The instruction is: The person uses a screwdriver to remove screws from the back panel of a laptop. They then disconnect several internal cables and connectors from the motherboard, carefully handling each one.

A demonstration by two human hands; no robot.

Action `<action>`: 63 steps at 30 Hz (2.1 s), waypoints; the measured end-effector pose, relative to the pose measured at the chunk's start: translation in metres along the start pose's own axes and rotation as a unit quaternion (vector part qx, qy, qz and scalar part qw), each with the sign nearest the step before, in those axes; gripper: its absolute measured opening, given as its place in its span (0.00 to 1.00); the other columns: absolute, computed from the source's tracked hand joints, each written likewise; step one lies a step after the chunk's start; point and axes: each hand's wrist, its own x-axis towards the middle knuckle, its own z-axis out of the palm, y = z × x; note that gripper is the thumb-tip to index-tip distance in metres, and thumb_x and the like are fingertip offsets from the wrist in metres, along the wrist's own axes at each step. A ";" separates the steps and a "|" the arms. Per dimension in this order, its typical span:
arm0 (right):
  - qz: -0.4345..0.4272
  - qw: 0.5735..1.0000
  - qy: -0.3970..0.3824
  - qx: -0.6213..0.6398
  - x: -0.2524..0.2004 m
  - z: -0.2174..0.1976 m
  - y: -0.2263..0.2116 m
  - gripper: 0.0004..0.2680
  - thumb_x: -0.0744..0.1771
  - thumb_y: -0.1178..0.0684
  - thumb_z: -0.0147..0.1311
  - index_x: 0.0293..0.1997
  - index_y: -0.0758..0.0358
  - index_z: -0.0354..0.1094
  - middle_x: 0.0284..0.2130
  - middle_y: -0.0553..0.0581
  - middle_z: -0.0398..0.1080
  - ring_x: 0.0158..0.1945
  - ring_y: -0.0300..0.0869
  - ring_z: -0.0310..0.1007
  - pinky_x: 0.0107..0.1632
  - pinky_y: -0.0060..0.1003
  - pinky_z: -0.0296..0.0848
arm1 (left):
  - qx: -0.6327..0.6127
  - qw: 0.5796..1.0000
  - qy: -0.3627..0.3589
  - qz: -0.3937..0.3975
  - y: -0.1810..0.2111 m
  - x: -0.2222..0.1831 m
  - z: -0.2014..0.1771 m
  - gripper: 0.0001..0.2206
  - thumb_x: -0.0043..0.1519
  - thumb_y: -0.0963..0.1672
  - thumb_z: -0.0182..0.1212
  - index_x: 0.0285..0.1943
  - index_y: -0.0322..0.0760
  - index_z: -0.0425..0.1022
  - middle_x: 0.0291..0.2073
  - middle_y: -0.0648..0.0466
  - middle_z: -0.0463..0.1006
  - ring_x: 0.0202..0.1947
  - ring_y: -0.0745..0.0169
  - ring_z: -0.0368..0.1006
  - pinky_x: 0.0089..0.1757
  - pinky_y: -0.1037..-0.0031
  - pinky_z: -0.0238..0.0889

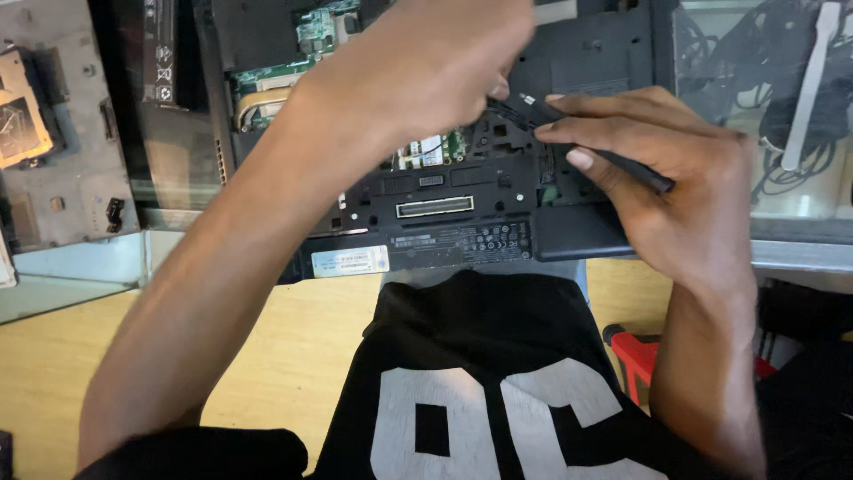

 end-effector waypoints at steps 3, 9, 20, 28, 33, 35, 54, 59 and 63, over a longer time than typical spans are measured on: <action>0.000 1.000 -0.014 0.001 0.002 -0.002 0.000 0.07 0.73 0.72 0.61 0.56 0.73 0.79 0.59 0.74 0.80 0.64 0.60 0.79 0.68 0.51 0.75 | -0.047 0.997 0.000 -0.055 -0.007 -0.008 -0.004 0.17 0.75 0.41 0.63 0.32 0.41 0.64 0.20 0.54 0.60 0.21 0.61 0.55 0.27 0.64 0.49; -0.001 1.000 0.010 0.013 -0.008 0.001 0.016 0.09 0.71 0.79 0.62 0.53 0.78 0.78 0.57 0.77 0.80 0.63 0.63 0.82 0.67 0.53 0.77 | -0.056 0.993 -0.031 -0.102 0.008 -0.007 -0.008 0.20 0.71 0.41 0.68 0.23 0.39 0.68 0.18 0.54 0.71 0.21 0.57 0.72 0.28 0.68 0.62; 0.031 0.998 0.042 0.026 -0.008 -0.001 0.006 0.04 0.74 0.77 0.60 0.54 0.84 0.76 0.57 0.84 0.77 0.68 0.68 0.79 0.73 0.56 0.77 | -0.012 0.998 0.016 -0.064 0.003 0.009 0.010 0.12 0.65 0.44 0.72 0.41 0.36 0.71 0.27 0.48 0.70 0.25 0.45 0.71 0.25 0.56 0.58; 0.029 0.999 0.034 0.015 -0.008 -0.003 0.006 0.03 0.74 0.75 0.61 0.53 0.84 0.77 0.57 0.84 0.77 0.65 0.67 0.79 0.69 0.55 0.76 | -0.033 0.997 0.022 -0.063 0.007 0.011 0.010 0.20 0.61 0.46 0.75 0.53 0.28 0.72 0.40 0.36 0.79 0.44 0.29 0.77 0.35 0.51 0.68; 0.037 0.997 0.057 0.038 -0.011 -0.001 0.009 0.02 0.76 0.74 0.61 0.54 0.83 0.76 0.57 0.84 0.77 0.65 0.66 0.81 0.71 0.51 0.74 | 0.106 0.989 0.101 -0.032 0.005 0.020 0.028 0.27 0.56 0.57 0.81 0.42 0.29 0.78 0.34 0.46 0.76 0.33 0.36 0.73 0.27 0.53 0.62; 0.031 0.997 0.056 0.037 -0.011 -0.001 0.010 0.01 0.76 0.73 0.60 0.54 0.84 0.76 0.57 0.85 0.77 0.66 0.67 0.81 0.72 0.52 0.74 | 0.087 0.991 0.088 -0.045 0.011 0.022 0.025 0.28 0.54 0.56 0.82 0.44 0.28 0.78 0.36 0.46 0.79 0.37 0.34 0.76 0.30 0.53 0.66; 0.029 0.999 0.033 0.025 -0.011 -0.003 0.013 0.04 0.78 0.73 0.58 0.60 0.86 0.75 0.60 0.86 0.76 0.69 0.70 0.80 0.72 0.57 0.76 | -0.042 0.983 0.165 -0.070 0.007 -0.057 0.005 0.09 0.63 0.42 0.71 0.46 0.29 0.83 0.48 0.41 0.80 0.50 0.36 0.75 0.48 0.51 0.68; 0.041 0.998 0.043 0.017 -0.014 0.000 0.010 0.03 0.80 0.73 0.58 0.61 0.86 0.75 0.61 0.87 0.77 0.69 0.67 0.80 0.73 0.52 0.73 | 0.013 0.973 0.228 -0.020 -0.013 -0.055 0.038 0.09 0.59 0.34 0.70 0.32 0.34 0.75 0.37 0.47 0.71 0.39 0.41 0.71 0.32 0.53 0.63; 0.043 0.998 0.042 0.018 -0.013 -0.001 0.009 0.03 0.80 0.73 0.58 0.61 0.85 0.75 0.61 0.85 0.76 0.69 0.67 0.79 0.72 0.53 0.73 | -0.001 0.972 0.232 -0.017 -0.016 -0.051 0.036 0.11 0.57 0.31 0.65 0.30 0.35 0.72 0.36 0.48 0.71 0.38 0.46 0.69 0.34 0.56 0.62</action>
